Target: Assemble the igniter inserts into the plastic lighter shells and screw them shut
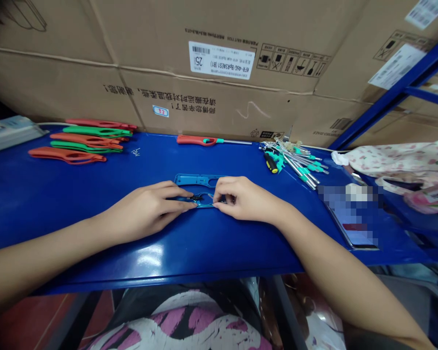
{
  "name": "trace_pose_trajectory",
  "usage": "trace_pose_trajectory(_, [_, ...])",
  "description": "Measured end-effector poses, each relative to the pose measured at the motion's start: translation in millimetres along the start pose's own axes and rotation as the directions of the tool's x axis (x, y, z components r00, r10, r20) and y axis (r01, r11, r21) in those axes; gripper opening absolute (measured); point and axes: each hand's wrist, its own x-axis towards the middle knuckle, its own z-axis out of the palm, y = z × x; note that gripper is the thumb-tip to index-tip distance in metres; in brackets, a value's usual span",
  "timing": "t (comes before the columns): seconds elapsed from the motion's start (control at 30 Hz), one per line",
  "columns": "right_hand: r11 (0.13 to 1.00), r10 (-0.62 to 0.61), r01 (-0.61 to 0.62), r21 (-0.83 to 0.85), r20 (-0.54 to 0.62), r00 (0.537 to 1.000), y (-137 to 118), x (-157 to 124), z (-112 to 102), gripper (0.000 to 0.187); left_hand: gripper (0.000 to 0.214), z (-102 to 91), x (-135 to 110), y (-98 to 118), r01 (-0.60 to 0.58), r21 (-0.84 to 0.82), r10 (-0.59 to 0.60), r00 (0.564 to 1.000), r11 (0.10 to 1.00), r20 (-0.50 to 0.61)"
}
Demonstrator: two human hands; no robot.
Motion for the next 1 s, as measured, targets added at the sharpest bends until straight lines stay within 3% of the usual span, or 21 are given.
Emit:
trace_pose_trajectory(0.27, [1.0,-0.011,0.01,-0.021,-0.004,1.0,3,0,1,0.009,0.032,0.7,-1,1,-0.04,0.04,0.041,0.999,0.998,-0.005])
trace_pose_trajectory(0.43, [0.999,-0.029,0.029,-0.027,-0.011,1.0,2,2,2,0.011,0.031,-1.1,-1,1,-0.05,0.016,0.05,0.999,0.999,-0.008])
trace_pose_trajectory(0.6, [0.998,-0.046,0.046,-0.034,-0.011,0.999,-1,4,4,0.01,0.03,-8.9,3,4,0.016,-0.042,-0.015,0.999,0.999,0.038])
trace_pose_trajectory(0.73, [0.999,-0.02,0.02,-0.03,-0.005,1.0,-6,4,6,0.006,0.031,-13.1,4,4,-0.013,-0.078,0.017,0.999,0.997,0.051])
trace_pose_trajectory(0.83, [0.999,0.011,-0.011,0.038,-0.003,1.0,-8,4,0,0.02,0.032,-11.4,2,2,-0.049,-0.077,0.051,0.998,0.996,0.029])
trace_pose_trajectory(0.93, [0.992,0.08,-0.092,-0.085,-0.143,0.987,-2,2,-14,0.026,0.032,-8.1,1,-2,-0.077,-0.058,0.077,0.997,0.995,0.002])
trace_pose_trajectory(1.0, [0.933,0.148,-0.232,-0.274,-0.295,0.944,10,-1,-25,0.024,0.03,-6.1,0,-4,-0.091,-0.048,0.09,0.996,0.995,-0.021])
